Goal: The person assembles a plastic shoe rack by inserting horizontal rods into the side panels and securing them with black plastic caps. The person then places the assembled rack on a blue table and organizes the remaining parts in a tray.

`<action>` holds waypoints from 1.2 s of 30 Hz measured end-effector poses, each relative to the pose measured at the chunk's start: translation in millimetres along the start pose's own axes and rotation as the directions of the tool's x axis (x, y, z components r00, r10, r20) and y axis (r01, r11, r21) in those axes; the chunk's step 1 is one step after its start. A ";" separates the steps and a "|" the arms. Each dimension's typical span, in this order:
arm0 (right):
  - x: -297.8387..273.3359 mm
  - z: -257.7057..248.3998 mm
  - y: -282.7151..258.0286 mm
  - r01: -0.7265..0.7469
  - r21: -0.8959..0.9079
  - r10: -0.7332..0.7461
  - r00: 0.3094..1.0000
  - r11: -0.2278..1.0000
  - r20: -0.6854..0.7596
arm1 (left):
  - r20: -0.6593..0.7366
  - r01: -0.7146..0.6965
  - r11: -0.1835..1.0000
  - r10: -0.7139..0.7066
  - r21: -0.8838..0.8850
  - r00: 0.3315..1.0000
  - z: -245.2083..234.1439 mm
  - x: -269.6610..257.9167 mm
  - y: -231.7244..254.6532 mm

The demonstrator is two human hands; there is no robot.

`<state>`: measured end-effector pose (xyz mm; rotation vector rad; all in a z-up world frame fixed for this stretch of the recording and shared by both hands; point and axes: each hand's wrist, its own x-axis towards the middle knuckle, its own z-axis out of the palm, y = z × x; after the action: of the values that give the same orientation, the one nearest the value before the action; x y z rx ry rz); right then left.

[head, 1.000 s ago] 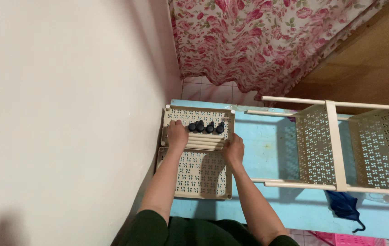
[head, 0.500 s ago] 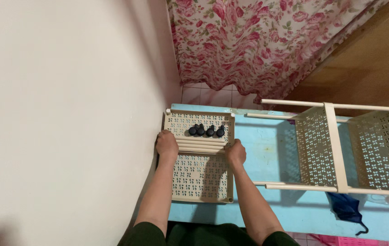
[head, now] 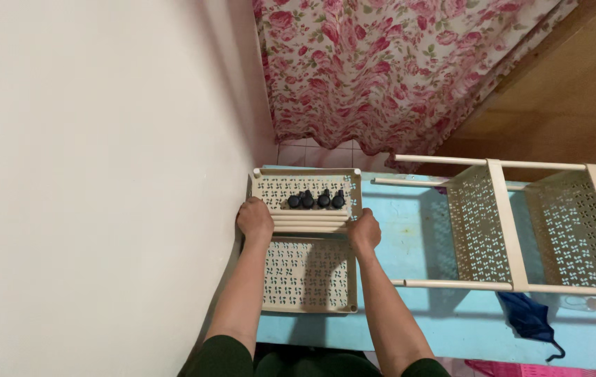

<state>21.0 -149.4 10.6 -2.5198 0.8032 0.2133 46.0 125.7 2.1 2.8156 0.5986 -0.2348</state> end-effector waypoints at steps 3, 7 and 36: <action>-7.9 -14.2 -8.7 -0.014 0.060 0.017 0.999 0.998 -0.047 | -0.062 -0.025 0.999 0.023 -0.036 0.998 -35.1 -9.3 3.6; -31.4 -42.4 -18.7 0.021 0.119 -0.010 0.996 0.993 -0.086 | -0.121 -0.053 0.996 0.043 -0.078 0.992 -79.2 -33.7 3.2; -212.1 -307.6 220.9 0.473 0.149 -0.448 0.877 0.868 -0.173 | -0.258 -0.180 0.963 0.125 -0.203 0.958 -184.5 -414.9 29.6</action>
<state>-279.3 -350.7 250.9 -2.4758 0.2279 -0.1874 -296.9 -5.8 270.8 2.6691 0.4210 0.2001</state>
